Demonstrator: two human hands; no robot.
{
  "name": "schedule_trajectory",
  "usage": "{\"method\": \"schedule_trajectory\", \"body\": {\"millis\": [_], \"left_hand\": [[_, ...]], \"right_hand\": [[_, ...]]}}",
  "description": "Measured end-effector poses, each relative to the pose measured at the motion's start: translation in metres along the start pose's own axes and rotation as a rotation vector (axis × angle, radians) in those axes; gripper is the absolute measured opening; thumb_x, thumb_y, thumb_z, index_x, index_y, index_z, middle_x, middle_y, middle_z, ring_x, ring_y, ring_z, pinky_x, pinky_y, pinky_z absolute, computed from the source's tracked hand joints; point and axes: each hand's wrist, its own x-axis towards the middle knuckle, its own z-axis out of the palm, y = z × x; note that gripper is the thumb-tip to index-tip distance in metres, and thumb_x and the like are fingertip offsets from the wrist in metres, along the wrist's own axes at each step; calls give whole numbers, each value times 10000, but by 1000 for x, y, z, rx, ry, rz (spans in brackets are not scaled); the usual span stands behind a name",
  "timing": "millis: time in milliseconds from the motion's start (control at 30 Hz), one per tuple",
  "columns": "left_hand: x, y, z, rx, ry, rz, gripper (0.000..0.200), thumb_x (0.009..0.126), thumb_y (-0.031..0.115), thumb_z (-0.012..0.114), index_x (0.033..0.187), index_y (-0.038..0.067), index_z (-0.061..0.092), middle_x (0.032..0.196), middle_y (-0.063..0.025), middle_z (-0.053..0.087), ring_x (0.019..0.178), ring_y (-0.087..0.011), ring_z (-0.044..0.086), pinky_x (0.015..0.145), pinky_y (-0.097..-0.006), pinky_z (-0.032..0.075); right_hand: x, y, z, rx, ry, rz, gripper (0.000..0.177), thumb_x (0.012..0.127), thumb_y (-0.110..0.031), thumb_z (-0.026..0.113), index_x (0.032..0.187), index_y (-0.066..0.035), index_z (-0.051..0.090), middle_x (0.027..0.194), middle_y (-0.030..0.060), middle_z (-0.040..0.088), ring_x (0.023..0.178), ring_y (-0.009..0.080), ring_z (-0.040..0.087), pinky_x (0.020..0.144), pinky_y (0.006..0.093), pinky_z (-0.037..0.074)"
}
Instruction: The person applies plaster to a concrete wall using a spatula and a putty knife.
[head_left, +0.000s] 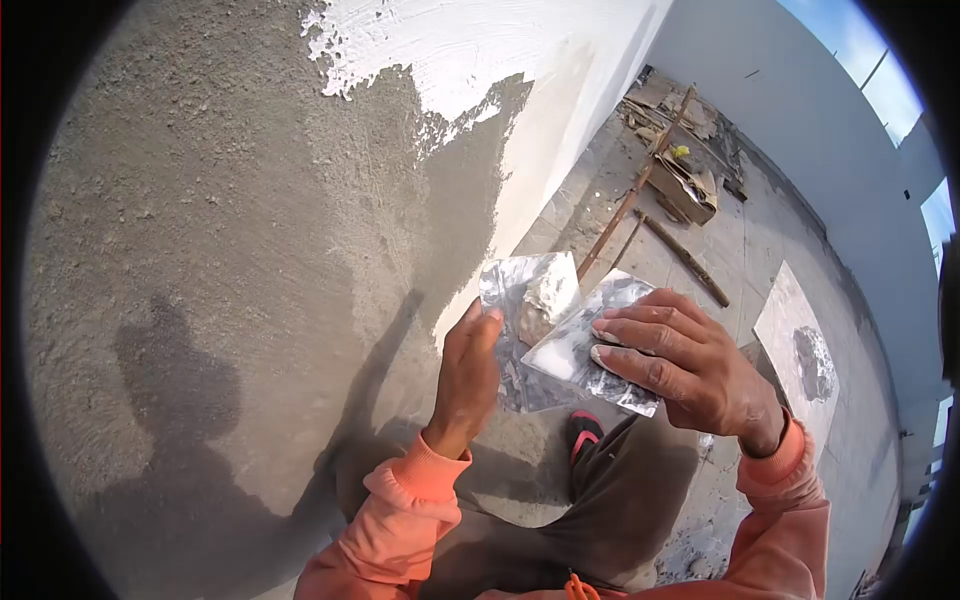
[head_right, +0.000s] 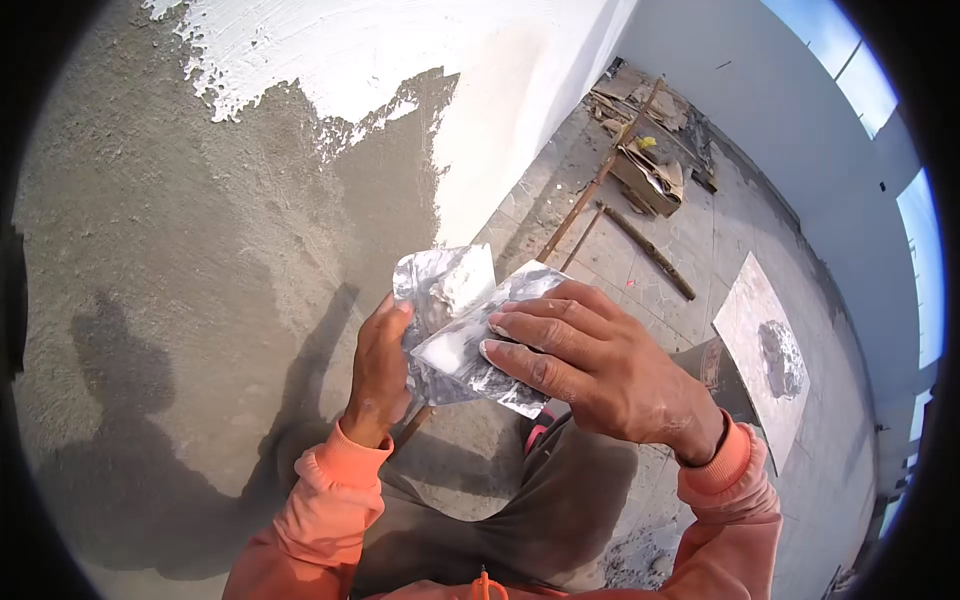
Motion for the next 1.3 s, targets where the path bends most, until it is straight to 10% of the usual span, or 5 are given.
{"method": "schedule_trajectory", "body": {"millis": [200,700,900,1033,1300], "left_hand": [[-13,-1,13,-89,-21,1,290,970,185,389,1043,-48,547,817,-11,548,757,-82,450,737,-251,405],[-4,-31,-9,-158,126,-188,187,932,161,406,816,53,507,723,40,407,642,-53,364,577,-232,344],[-13,-30,-26,-20,171,-130,158,928,134,406,834,54,504,698,51,378,627,-42,302,560,-231,306],[-50,-7,-34,246,266,-74,240,937,150,416,1023,-9,574,736,27,450,671,-55,361,604,-228,339],[-113,31,-54,295,261,42,535,878,252,432,1288,-91,442,1205,-162,564,1080,-224,567,947,-322,431]], "right_hand": [[-5,-16,12,-149,-126,-24,451,759,-65,634,1207,-50,584,1201,146,598,1127,287,582,948,446,456],[36,16,-27,319,-695,211,444,739,107,572,1160,-23,623,1079,173,660,1000,325,632,889,393,498],[2,57,-33,429,-510,636,194,909,-17,555,1066,-51,663,783,134,669,775,146,658,710,352,495],[-38,99,31,1364,165,900,309,891,-25,587,1189,53,577,1067,88,663,936,165,641,820,320,514],[-30,179,277,1925,776,1107,251,933,12,458,1184,28,459,1096,114,579,968,239,618,904,434,511]]}}
